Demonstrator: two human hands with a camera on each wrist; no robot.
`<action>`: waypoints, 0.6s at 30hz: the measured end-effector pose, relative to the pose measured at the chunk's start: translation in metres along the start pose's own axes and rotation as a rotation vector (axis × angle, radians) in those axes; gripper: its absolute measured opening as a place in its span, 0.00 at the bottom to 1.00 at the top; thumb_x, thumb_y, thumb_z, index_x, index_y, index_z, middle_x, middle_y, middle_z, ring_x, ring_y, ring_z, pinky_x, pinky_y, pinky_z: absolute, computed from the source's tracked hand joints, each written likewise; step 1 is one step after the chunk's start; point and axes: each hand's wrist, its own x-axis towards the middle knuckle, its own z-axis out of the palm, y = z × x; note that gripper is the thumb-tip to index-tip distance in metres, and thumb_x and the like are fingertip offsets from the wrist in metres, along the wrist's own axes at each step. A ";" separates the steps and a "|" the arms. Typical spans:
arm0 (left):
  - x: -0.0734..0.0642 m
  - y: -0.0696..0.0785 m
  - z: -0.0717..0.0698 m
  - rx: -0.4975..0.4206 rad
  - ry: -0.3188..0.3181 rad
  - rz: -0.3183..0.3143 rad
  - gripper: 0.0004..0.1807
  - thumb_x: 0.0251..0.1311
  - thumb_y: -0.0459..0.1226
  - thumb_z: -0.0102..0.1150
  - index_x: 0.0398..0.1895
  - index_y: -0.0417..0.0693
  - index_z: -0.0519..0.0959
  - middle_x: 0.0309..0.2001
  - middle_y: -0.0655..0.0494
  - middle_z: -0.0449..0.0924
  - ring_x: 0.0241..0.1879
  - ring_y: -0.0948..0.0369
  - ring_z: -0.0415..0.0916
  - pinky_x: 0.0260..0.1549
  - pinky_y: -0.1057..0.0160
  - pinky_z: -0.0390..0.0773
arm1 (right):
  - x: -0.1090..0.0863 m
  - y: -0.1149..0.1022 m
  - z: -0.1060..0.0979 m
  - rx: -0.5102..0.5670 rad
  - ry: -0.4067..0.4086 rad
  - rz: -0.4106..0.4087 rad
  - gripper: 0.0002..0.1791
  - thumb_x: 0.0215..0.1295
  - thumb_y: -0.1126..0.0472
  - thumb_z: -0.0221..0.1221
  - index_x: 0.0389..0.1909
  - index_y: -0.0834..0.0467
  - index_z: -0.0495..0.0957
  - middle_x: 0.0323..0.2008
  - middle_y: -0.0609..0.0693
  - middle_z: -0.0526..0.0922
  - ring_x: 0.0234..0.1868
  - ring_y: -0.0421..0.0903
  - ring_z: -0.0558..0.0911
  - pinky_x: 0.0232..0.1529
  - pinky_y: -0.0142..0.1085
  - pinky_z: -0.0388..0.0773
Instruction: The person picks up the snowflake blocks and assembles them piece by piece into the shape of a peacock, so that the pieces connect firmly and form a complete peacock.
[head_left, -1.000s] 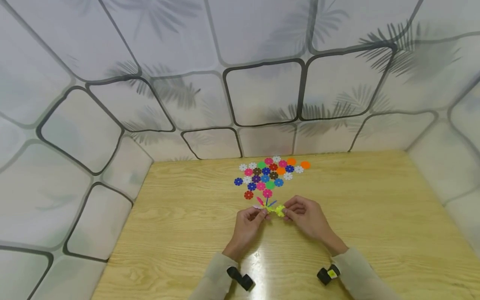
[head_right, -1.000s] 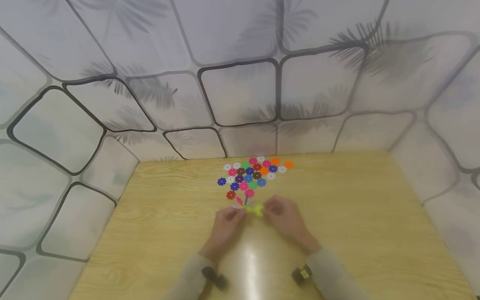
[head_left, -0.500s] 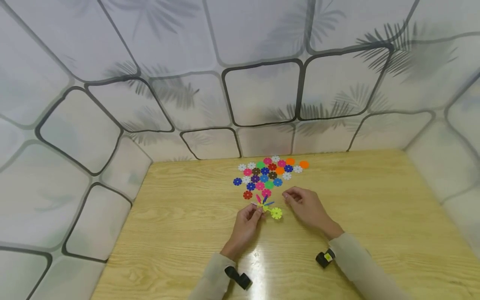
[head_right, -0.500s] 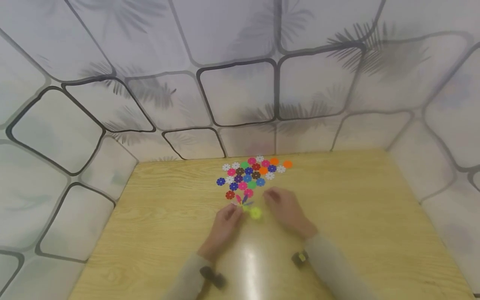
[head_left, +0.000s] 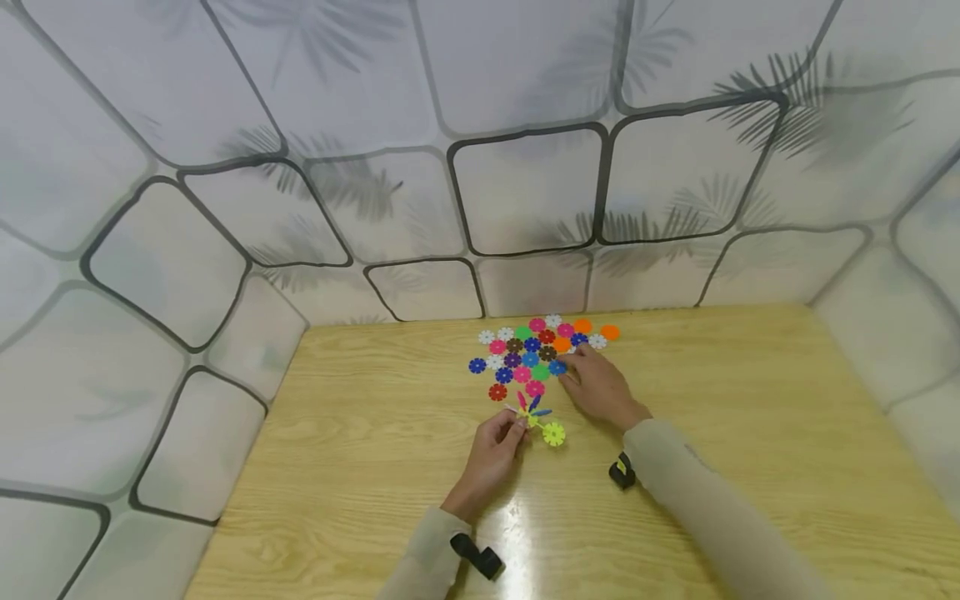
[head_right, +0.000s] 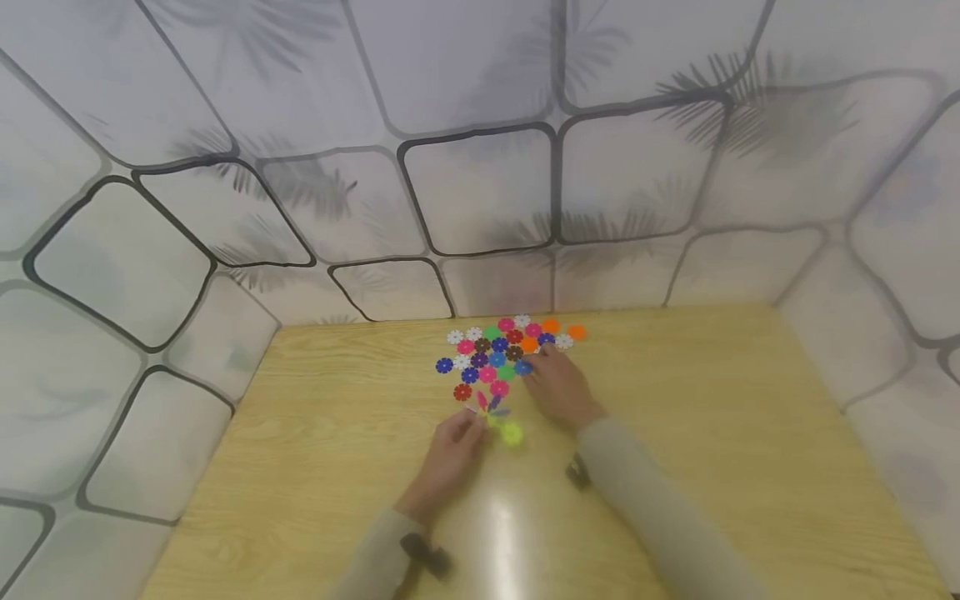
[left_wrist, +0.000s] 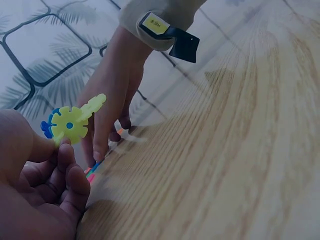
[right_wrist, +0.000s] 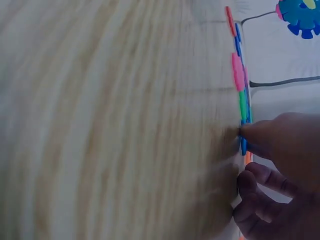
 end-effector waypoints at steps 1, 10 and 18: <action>0.000 0.000 0.000 0.003 0.001 -0.002 0.14 0.84 0.33 0.52 0.39 0.30 0.79 0.34 0.54 0.80 0.31 0.69 0.72 0.32 0.73 0.73 | 0.001 -0.001 0.001 0.002 0.004 0.003 0.20 0.77 0.56 0.66 0.63 0.61 0.85 0.46 0.55 0.79 0.41 0.49 0.77 0.44 0.45 0.80; 0.001 -0.002 0.000 -0.003 0.003 0.004 0.14 0.83 0.32 0.53 0.38 0.30 0.79 0.32 0.57 0.79 0.29 0.70 0.71 0.31 0.73 0.72 | -0.014 -0.007 -0.014 0.320 -0.098 0.088 0.11 0.69 0.62 0.73 0.46 0.63 0.83 0.41 0.56 0.87 0.42 0.48 0.84 0.49 0.42 0.85; 0.001 -0.004 0.000 0.000 0.016 0.007 0.14 0.82 0.33 0.54 0.38 0.30 0.81 0.31 0.58 0.79 0.28 0.70 0.71 0.30 0.74 0.72 | -0.042 -0.017 -0.030 0.480 -0.018 0.127 0.08 0.75 0.61 0.69 0.47 0.61 0.86 0.40 0.53 0.92 0.39 0.42 0.88 0.44 0.32 0.86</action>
